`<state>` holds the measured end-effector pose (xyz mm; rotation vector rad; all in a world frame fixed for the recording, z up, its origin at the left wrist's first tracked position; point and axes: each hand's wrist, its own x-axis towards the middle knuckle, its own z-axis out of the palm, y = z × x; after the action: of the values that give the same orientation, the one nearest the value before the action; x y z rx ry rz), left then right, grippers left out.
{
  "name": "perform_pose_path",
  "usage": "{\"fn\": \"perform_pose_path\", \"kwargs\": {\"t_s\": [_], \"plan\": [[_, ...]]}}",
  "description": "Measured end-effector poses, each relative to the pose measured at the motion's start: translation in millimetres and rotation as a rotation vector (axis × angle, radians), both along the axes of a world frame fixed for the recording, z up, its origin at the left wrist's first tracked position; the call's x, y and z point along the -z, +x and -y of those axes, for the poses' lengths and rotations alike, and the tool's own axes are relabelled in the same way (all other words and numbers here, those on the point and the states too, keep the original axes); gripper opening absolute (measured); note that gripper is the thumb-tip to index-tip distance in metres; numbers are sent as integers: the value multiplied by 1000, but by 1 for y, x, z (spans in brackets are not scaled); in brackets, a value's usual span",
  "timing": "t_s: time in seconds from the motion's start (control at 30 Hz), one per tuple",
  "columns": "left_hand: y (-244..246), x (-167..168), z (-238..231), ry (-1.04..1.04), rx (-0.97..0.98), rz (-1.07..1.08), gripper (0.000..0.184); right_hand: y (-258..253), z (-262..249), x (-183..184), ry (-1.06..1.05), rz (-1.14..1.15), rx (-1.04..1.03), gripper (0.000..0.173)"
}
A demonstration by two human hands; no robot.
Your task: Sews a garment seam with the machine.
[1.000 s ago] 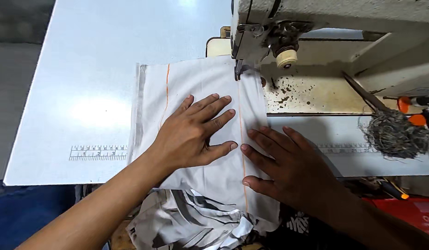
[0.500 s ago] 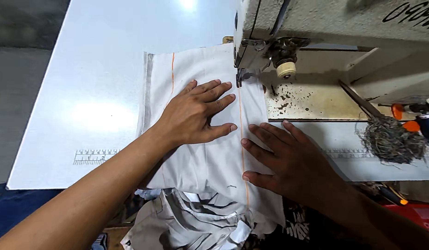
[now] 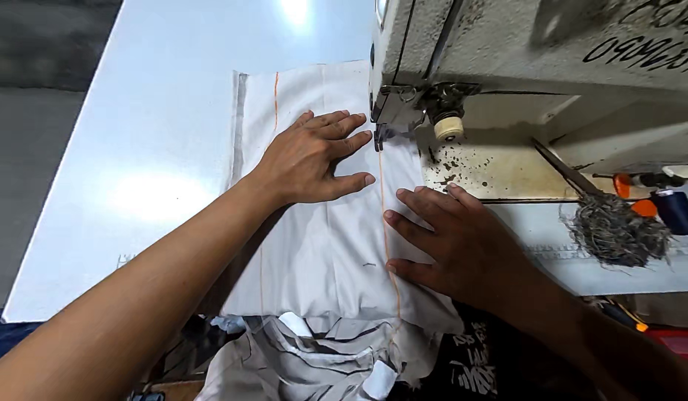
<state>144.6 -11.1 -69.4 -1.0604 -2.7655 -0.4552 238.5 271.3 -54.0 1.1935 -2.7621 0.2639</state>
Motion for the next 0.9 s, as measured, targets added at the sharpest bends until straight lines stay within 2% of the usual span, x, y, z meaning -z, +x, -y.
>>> {"fn": "perform_pose_path", "kwargs": {"t_s": [0.3, 0.47, 0.6, 0.67, 0.73, 0.83, 0.9], "plan": [[-31, -4, 5, -25, 44, -49, 72, -19, 4, -5, 30, 24, 6, 60], [-44, -8, 5, -26, 65, -74, 72, -25, 7, -3, -52, -17, -105, 40], [-47, -10, 5, -48, 20, -128, 73, -27, 10, -1, -70, -47, -119, 37], [-14, -19, -3, -48, -133, -128, 61, -30, 10, -1, -81, -58, -117, 37], [55, -29, -24, 30, -312, -47, 50, -28, 10, 0, -89, -59, -109, 37], [143, -7, -41, 71, -343, -29, 61, -14, 11, -2, -77, 3, -93, 42], [155, 9, -32, 15, -320, 4, 64, -1, 7, -4, -36, 27, -97, 48]]}}
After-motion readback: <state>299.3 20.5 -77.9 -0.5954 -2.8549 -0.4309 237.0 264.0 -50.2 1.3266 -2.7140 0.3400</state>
